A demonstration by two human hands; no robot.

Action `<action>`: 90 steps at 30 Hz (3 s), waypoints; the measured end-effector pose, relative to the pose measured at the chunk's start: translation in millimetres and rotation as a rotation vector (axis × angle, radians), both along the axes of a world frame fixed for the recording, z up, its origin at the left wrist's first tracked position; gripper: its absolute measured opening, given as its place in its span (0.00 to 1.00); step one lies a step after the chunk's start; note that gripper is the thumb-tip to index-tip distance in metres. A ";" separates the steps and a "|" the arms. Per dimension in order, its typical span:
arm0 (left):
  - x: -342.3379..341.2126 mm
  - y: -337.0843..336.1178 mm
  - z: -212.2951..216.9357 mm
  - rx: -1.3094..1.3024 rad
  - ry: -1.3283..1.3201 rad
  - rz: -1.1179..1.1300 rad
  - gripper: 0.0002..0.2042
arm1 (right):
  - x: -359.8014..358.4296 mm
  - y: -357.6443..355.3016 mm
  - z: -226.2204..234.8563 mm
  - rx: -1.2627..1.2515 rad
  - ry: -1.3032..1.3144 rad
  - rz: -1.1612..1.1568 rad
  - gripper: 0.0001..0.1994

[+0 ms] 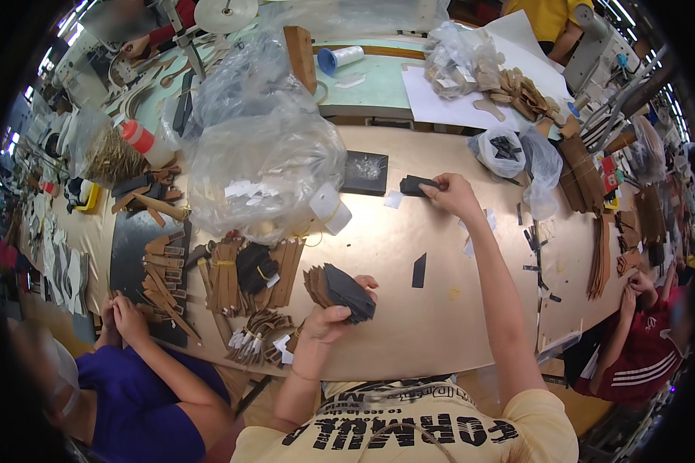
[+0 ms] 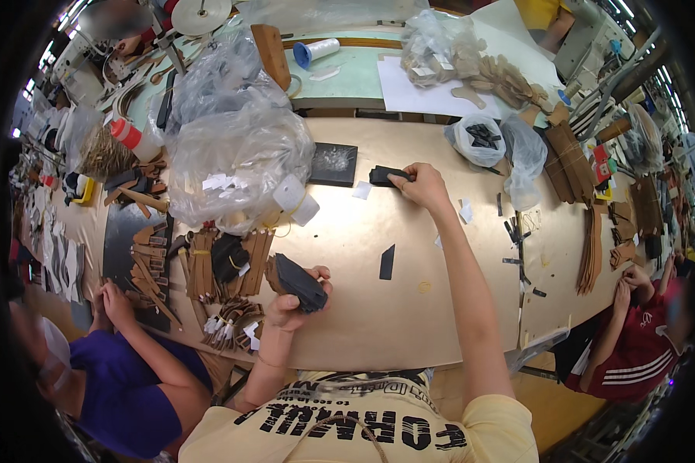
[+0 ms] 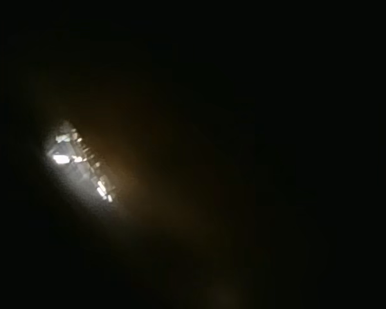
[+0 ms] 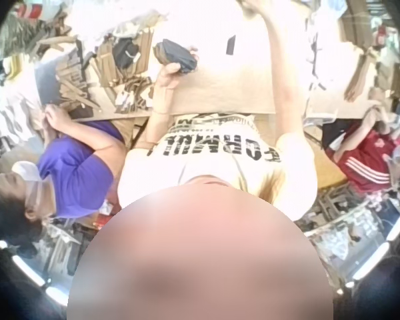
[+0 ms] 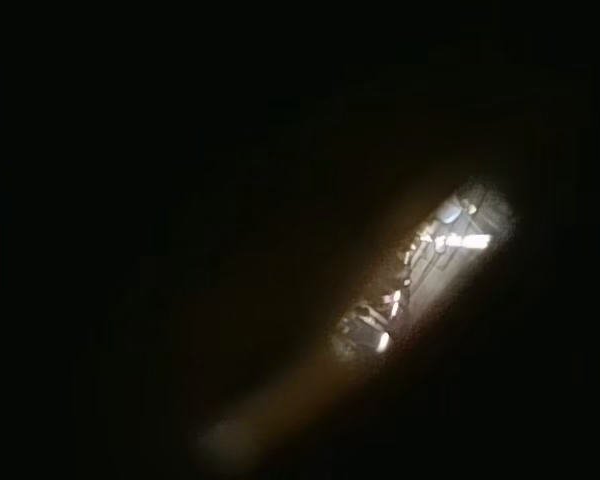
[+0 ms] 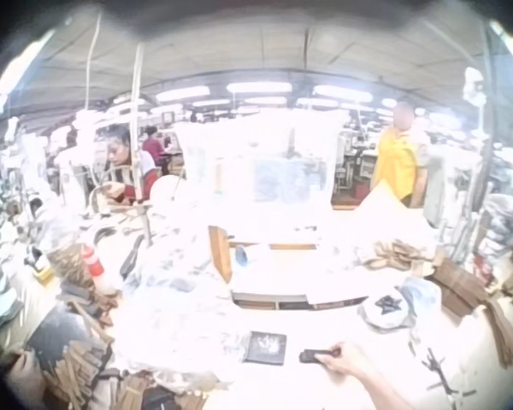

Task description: The person gathers dark leather strips, aligns them into a bundle, and secures them with a rubber band. They then attach a small white label to the bundle and place it on the table. Later, they handle a light-brown leather strap with a metal buckle, fold it, and set it aside.

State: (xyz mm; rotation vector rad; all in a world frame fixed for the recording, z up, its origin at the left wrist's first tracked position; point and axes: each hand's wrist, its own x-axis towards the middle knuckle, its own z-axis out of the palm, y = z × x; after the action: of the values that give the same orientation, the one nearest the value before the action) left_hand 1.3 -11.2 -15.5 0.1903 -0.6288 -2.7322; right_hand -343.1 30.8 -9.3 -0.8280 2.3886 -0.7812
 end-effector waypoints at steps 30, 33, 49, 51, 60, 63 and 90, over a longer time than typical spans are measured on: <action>-8.8 10.0 42.7 -0.594 -0.426 0.008 0.27 | 117.6 60.1 161.4 -0.048 -0.225 0.659 0.20; -3.3 2.3 33.1 -0.399 -0.289 -0.086 0.29 | 106.5 67.2 158.9 -0.181 -0.516 0.720 0.23; -0.1 49.8 11.9 0.113 -0.003 -0.497 0.31 | 118.6 96.6 129.1 -0.405 -0.828 1.092 0.23; 0.8 53.6 10.1 0.193 0.038 -0.560 0.31 | 125.2 105.4 128.3 -0.341 -0.912 0.962 0.27; 15.2 57.3 16.4 -0.020 -0.084 -0.661 0.28 | 152.0 137.9 144.2 -0.320 -0.679 0.781 0.31; 16.0 54.6 22.5 -0.157 -0.051 -0.710 0.27 | 161.0 145.3 152.8 -0.321 -0.654 0.720 0.31; 12.0 70.4 59.7 0.270 -0.087 -0.668 0.44 | 170.9 160.3 139.6 -0.431 -0.671 0.548 0.30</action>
State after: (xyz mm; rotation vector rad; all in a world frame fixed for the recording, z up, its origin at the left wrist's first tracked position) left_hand 13.4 59.2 44.1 0.1890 -0.3861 -3.4716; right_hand -172.1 191.2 130.3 -1.1013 1.3388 -1.1260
